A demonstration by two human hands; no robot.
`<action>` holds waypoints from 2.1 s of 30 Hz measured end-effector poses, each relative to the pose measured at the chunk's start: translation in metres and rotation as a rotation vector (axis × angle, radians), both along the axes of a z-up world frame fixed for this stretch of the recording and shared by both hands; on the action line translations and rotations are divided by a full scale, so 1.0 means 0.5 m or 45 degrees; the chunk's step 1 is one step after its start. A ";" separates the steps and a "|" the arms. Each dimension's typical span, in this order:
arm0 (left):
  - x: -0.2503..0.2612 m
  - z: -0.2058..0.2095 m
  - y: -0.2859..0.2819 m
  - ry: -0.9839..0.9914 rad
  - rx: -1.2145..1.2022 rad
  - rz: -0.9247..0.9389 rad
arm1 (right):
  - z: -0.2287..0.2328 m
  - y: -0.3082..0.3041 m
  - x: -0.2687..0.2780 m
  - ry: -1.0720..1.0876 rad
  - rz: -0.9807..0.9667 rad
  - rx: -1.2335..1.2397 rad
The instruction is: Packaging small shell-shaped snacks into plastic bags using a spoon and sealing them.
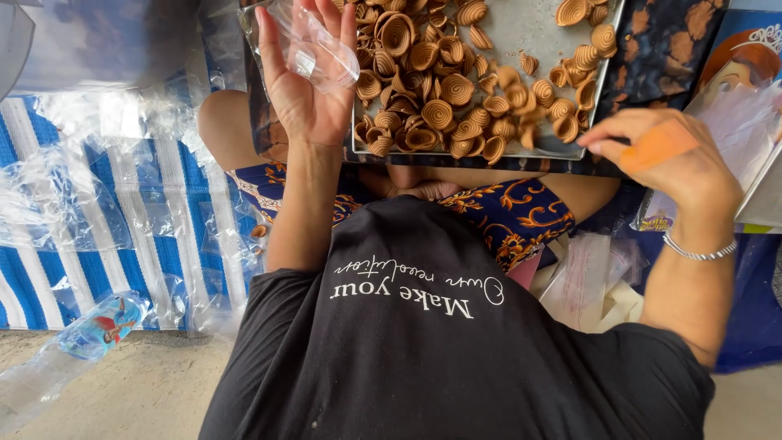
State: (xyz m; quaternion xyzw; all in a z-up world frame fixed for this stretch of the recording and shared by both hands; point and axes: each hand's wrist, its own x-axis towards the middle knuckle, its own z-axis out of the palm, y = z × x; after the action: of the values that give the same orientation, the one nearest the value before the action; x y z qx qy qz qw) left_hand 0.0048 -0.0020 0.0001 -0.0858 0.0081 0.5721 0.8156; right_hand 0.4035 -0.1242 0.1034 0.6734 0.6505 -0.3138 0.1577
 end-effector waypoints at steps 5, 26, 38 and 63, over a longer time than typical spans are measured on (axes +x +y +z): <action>-0.025 0.006 -0.003 0.016 0.037 -0.005 | -0.020 0.044 -0.043 0.295 0.001 0.398; -0.113 -0.017 -0.006 0.003 -0.011 0.196 | -0.110 0.140 -0.267 0.370 0.050 0.896; -0.016 -0.016 -0.013 0.014 -0.057 -0.073 | 0.003 -0.025 -0.042 -0.209 -0.021 0.615; 0.150 -0.015 -0.012 0.132 -0.089 -0.109 | 0.031 0.080 -0.213 0.631 0.069 1.150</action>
State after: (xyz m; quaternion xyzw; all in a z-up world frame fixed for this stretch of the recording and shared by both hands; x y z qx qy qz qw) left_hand 0.0800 -0.0078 -0.0073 -0.0839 0.0738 0.5397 0.8344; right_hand 0.2971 -0.0841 0.1189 0.5627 0.7562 -0.1475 -0.2998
